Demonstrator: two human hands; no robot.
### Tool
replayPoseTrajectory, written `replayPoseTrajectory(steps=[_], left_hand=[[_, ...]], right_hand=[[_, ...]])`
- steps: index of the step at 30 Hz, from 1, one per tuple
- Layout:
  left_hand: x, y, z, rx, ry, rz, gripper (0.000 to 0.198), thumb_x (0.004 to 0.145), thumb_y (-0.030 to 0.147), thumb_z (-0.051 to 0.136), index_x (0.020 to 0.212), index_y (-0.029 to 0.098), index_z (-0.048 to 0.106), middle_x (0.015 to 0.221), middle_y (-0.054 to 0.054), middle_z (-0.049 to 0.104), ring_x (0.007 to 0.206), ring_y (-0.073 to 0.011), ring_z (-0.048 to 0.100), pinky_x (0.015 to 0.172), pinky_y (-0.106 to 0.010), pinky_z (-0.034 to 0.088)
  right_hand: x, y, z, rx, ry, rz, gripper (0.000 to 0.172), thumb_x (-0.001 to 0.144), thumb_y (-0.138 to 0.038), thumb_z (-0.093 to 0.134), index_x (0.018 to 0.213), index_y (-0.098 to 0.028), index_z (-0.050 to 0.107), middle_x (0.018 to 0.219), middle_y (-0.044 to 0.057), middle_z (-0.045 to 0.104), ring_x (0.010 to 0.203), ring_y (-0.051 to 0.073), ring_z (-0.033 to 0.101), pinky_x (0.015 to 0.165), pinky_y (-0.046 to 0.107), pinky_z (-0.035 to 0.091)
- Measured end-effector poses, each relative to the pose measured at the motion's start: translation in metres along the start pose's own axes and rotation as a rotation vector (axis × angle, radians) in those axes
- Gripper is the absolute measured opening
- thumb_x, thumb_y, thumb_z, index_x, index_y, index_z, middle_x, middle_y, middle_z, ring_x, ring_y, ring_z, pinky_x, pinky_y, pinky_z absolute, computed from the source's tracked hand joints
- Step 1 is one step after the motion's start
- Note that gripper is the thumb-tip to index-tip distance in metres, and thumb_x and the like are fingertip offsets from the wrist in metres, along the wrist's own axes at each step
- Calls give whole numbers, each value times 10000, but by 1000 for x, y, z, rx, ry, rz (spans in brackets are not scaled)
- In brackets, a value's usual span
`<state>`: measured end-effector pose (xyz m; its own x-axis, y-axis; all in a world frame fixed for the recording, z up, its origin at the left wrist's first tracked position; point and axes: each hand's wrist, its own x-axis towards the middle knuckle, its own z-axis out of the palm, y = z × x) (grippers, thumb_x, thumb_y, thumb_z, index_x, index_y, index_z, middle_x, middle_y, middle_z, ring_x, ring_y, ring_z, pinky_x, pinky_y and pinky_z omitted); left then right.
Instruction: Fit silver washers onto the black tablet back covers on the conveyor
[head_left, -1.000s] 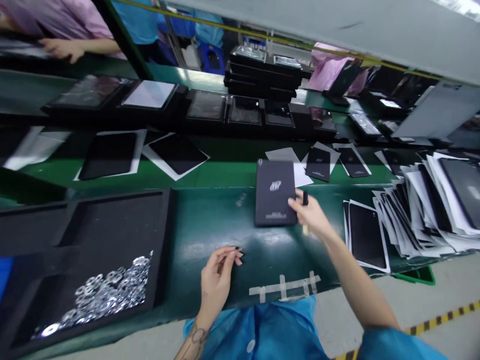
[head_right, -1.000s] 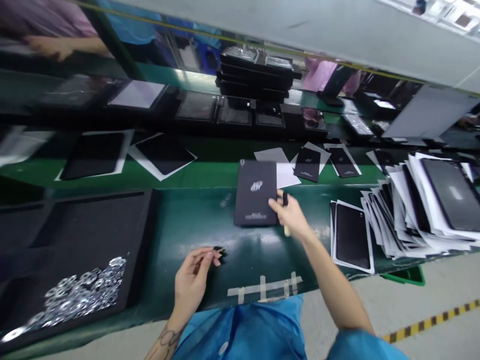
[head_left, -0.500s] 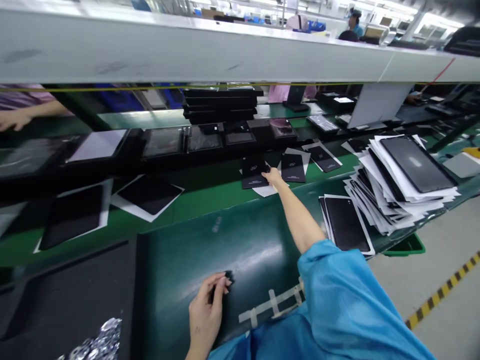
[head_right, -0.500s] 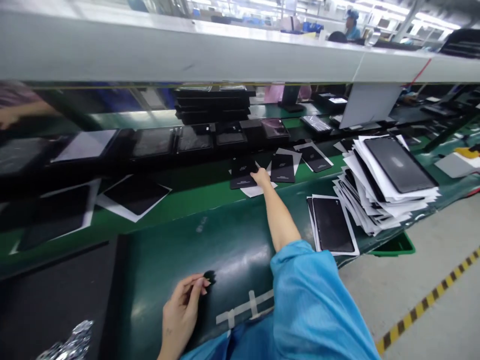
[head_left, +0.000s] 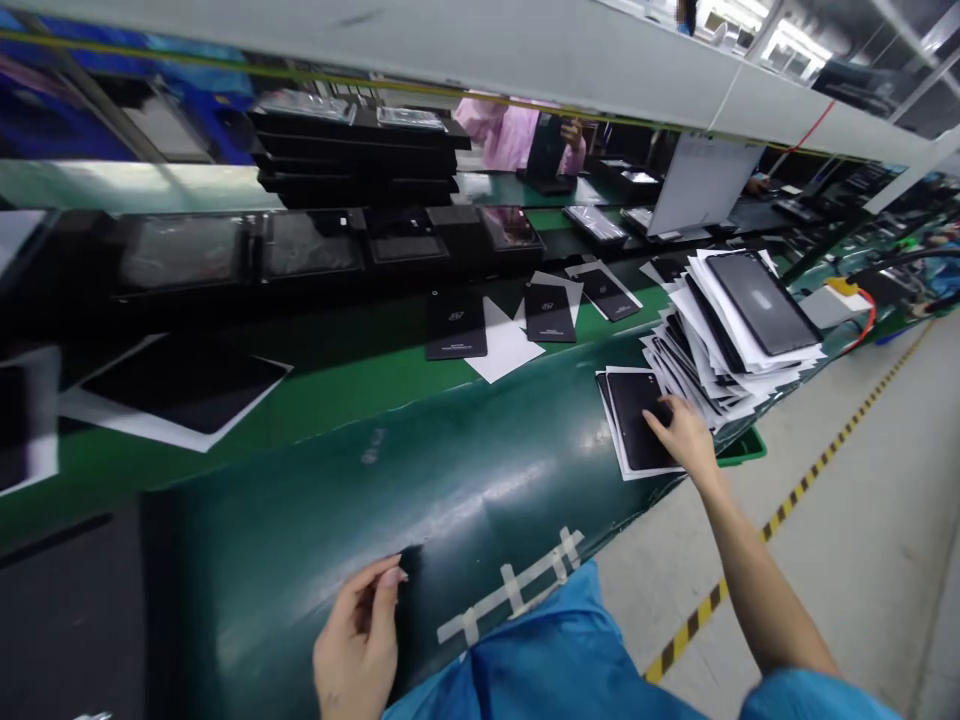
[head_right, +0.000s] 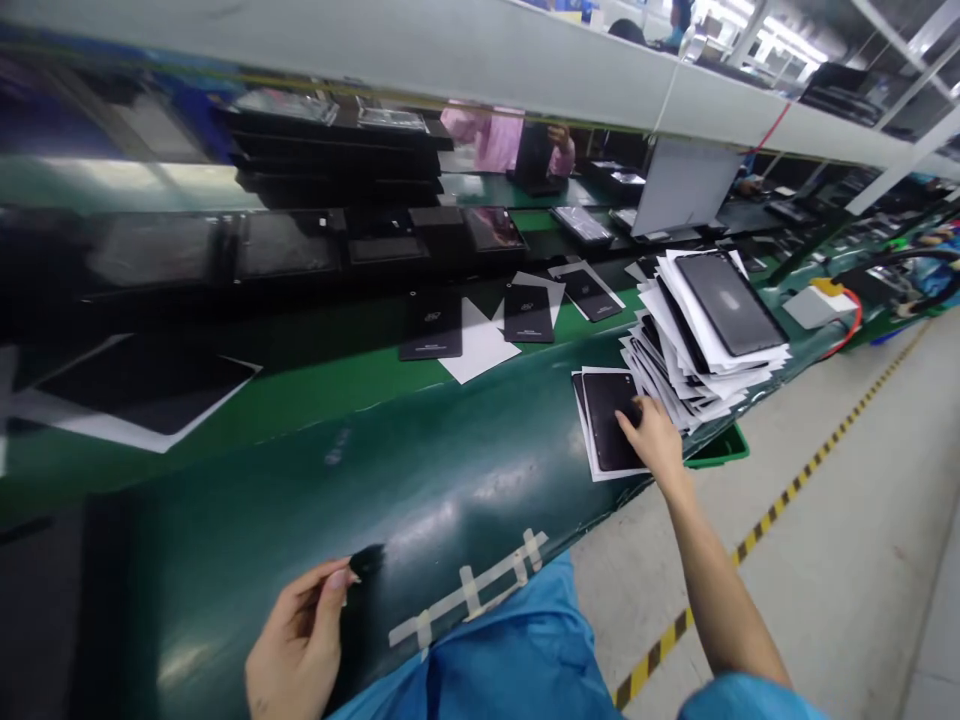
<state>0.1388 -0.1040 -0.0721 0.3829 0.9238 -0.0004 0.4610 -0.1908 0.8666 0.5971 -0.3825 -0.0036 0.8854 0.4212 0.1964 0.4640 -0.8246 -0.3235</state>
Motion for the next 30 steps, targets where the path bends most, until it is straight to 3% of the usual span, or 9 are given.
replayPoseTrajectory(steps=[2, 4, 8, 11, 15, 18, 22, 26, 30], left_hand=[[6, 9, 1, -49, -32, 13, 550, 942, 746, 666, 1032, 213, 773, 1005, -84, 814, 800, -221, 766, 728, -296, 618], [15, 20, 4, -114, -106, 39, 533, 950, 722, 670, 1020, 203, 767, 1055, -101, 807, 769, -203, 750, 736, -298, 620], [29, 36, 12, -211, -218, 40, 526, 955, 675, 698, 1131, 181, 736, 860, -70, 771, 719, -199, 732, 704, -295, 607], [28, 40, 16, -312, -223, -14, 508, 937, 681, 727, 1037, 183, 705, 725, -19, 695, 624, -168, 670, 631, -270, 572], [17, 42, 11, -465, -153, -177, 525, 888, 690, 784, 1001, 189, 677, 743, -2, 679, 517, -111, 554, 459, -211, 450], [12, 41, -1, -524, -120, -251, 509, 873, 660, 813, 1011, 193, 666, 700, 26, 638, 478, -99, 526, 409, -189, 406], [18, 32, -17, -531, -183, -255, 492, 913, 621, 781, 1097, 175, 684, 720, 44, 614, 396, -62, 455, 370, -185, 345], [30, 24, -24, -511, -127, -207, 462, 919, 579, 790, 1099, 168, 683, 840, -12, 695, 474, -72, 515, 409, -189, 385], [49, 28, -25, -447, -126, -122, 472, 883, 527, 828, 1157, 175, 676, 932, -71, 762, 667, -151, 657, 477, -205, 459]], right_hand=[[-26, 35, -1, -60, -25, 81, 394, 1025, -510, 590, 1275, -217, 678, 1255, 171, 750, 1092, 335, 727, 884, 411, 549], [-34, 49, 3, -89, -48, 121, 371, 1050, -449, 560, 1318, -213, 661, 1205, 167, 774, 1022, 324, 746, 848, 402, 545], [-24, 52, 6, -209, -130, 173, 353, 1072, -383, 539, 1313, -166, 676, 1098, 195, 795, 921, 313, 754, 785, 377, 516], [-18, 54, -4, -279, -202, 141, 342, 1069, -341, 511, 1266, -141, 707, 1013, 197, 794, 879, 299, 750, 763, 357, 499], [-14, 39, -42, -222, -71, 59, 417, 1009, -401, 555, 1287, -122, 692, 822, 124, 756, 697, 268, 701, 673, 337, 471], [-13, -9, -80, -65, -22, -54, 460, 970, -441, 611, 1340, -172, 660, 690, 23, 695, 557, 219, 637, 624, 312, 456], [-28, -123, -90, -34, -328, -334, 258, 984, -363, 599, 1152, -212, 724, 720, 24, 733, 573, 191, 667, 644, 293, 461], [-67, -238, -30, -148, -648, -706, 176, 982, -261, 603, 1080, -200, 736, 937, 101, 816, 833, 259, 770, 725, 303, 487], [-107, -294, 34, -133, -827, -987, 265, 996, -240, 598, 1214, -181, 737, 1050, 142, 813, 913, 288, 776, 741, 308, 484]])
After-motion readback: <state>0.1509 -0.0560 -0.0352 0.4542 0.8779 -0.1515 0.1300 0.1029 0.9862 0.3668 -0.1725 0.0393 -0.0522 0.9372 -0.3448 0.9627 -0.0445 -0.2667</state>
